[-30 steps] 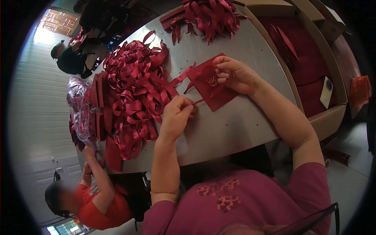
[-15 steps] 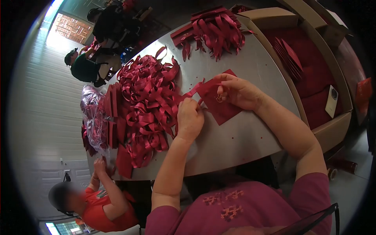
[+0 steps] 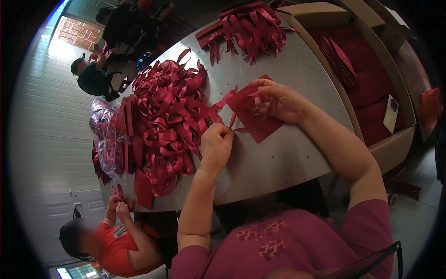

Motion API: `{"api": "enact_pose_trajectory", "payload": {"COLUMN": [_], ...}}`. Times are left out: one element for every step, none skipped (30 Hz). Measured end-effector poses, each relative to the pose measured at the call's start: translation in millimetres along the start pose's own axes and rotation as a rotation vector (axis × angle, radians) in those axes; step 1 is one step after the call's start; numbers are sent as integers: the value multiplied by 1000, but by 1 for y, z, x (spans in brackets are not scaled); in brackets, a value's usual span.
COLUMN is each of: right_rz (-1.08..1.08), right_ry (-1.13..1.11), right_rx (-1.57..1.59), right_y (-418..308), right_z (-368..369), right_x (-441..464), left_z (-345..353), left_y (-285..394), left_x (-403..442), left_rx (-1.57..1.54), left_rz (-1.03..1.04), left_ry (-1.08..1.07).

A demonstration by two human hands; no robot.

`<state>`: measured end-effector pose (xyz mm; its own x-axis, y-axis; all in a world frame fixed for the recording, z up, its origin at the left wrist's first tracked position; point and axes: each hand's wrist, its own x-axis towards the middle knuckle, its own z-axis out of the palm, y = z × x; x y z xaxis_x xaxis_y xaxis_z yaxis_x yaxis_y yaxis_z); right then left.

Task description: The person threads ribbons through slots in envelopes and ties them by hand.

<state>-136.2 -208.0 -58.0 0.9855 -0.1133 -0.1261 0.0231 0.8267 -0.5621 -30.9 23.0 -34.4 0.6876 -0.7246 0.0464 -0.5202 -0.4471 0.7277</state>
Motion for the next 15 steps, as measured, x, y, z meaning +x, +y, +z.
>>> {"api": "enact_pose_trajectory", "payload": {"right_rz": [1, 12, 23, 26, 28, 29, 31, 40, 50, 54, 61, 68, 71, 54, 37], "right_ry": [2, -5, -11, -8, -9, -11, -7, -29, -52, -49, -36, -24, -21, -12, -3], "right_rx": [2, 38, 73, 75, 93, 110, 111, 56, 3, 5, -67, -140, -140, -179, -217], "right_y": [-1, -3, -4, -3, -3, -3, -3, -3, -3, -3, -4, -5, -3, -2, -1], "right_z": [1, 3, 3, 1, -1, -1, -1, 0, 3, 6, 10, 13, 15, 17, 19], "right_x": [-1, -1, -2, -1, 1, 1, 0, -1, -2, -3, -5, -5, -6, -7, -9], "left_z": [-1, -1, -3, -6, -8, -12, -16, -20, -24, -26, -28, -30, -31, -32, -33], "left_y": [-1, -2, -3, -5, -7, -8, -8, -8, -7, -6, -6, -9, -14, -16, -16], "left_x": [0, 0, -1, -2, -3, -5, -8, -11, -14, -17, -20, -23, -26, -29, -33], "left_rx": [-16, -32, -33, -44, -55, -58, -59, -60, -61, -75, -89, -91, -114, -137, -139], "left_rz": [16, 31, 28, 32, 36, 33, 12, -9, -13, -14, -15, -19, -23, -27, -29], "left_ry": [-1, -2, -5, -12, -19, -22, -41, -60, -63, -66, -69, -70, -82, -94, -95]}}
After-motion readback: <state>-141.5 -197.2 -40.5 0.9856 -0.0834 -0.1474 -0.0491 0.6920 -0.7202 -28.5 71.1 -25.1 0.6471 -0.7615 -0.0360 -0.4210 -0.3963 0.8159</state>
